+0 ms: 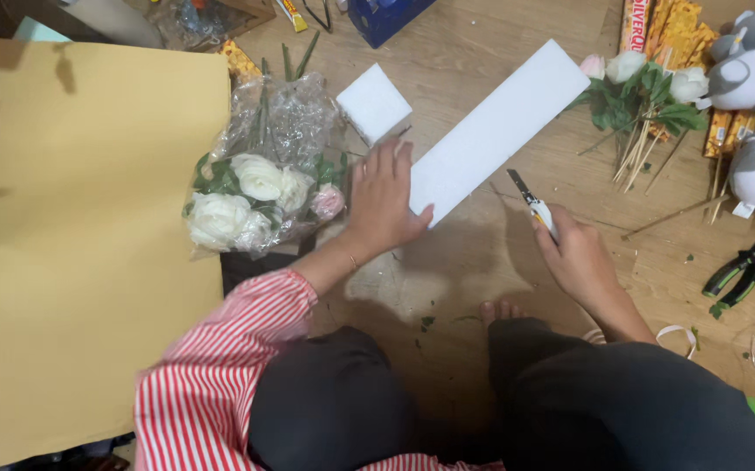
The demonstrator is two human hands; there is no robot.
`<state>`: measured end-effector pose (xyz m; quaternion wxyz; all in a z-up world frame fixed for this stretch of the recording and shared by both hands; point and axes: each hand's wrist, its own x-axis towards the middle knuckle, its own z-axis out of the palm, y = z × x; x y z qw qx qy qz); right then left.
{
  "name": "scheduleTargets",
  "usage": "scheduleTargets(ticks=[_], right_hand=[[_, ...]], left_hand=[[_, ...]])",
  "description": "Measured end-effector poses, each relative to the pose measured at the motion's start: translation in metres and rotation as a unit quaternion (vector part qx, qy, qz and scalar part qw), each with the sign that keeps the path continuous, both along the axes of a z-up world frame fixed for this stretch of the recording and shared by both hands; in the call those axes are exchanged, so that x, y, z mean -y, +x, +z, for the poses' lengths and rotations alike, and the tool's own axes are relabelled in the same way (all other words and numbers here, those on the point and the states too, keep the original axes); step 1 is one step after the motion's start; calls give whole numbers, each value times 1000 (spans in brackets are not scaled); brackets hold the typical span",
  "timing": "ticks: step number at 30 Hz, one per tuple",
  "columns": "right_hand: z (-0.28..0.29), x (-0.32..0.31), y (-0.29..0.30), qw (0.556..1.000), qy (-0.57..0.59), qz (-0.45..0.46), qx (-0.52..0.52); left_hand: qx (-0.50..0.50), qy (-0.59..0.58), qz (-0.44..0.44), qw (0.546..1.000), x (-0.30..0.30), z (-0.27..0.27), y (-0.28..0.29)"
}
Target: The person sits on the floor and uses a utility knife to cut a long white foam block into smaller rectangular pieces. They measure the foam against a stuffed teddy bear before making cuts and separating the sections.
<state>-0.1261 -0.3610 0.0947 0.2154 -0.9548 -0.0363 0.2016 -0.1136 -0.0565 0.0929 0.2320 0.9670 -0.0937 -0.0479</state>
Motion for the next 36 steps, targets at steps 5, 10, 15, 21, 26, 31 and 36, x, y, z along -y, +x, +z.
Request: scheduleTargets(ticks=[5, 10, 15, 21, 26, 31, 36], right_hand=[[18, -35, 8, 999, 29, 44, 0], [23, -72, 19, 993, 15, 116, 6], [26, -91, 32, 980, -20, 192, 44], [5, -90, 35, 976, -25, 213, 31], [-3, -90, 36, 976, -25, 216, 29], [2, -92, 34, 974, -38, 220, 34], [4, -93, 29, 970, -63, 228, 53]], left_hand=[[-74, 6, 61, 995, 18, -27, -18], [18, -61, 127, 990, 35, -74, -28], [79, -71, 151, 983, 35, -88, -40], [34, -81, 151, 985, 33, -82, -40], [11, -76, 149, 986, 32, -73, -38], [-11, -78, 141, 987, 27, -61, -36], [-14, -51, 133, 990, 27, -56, -33]])
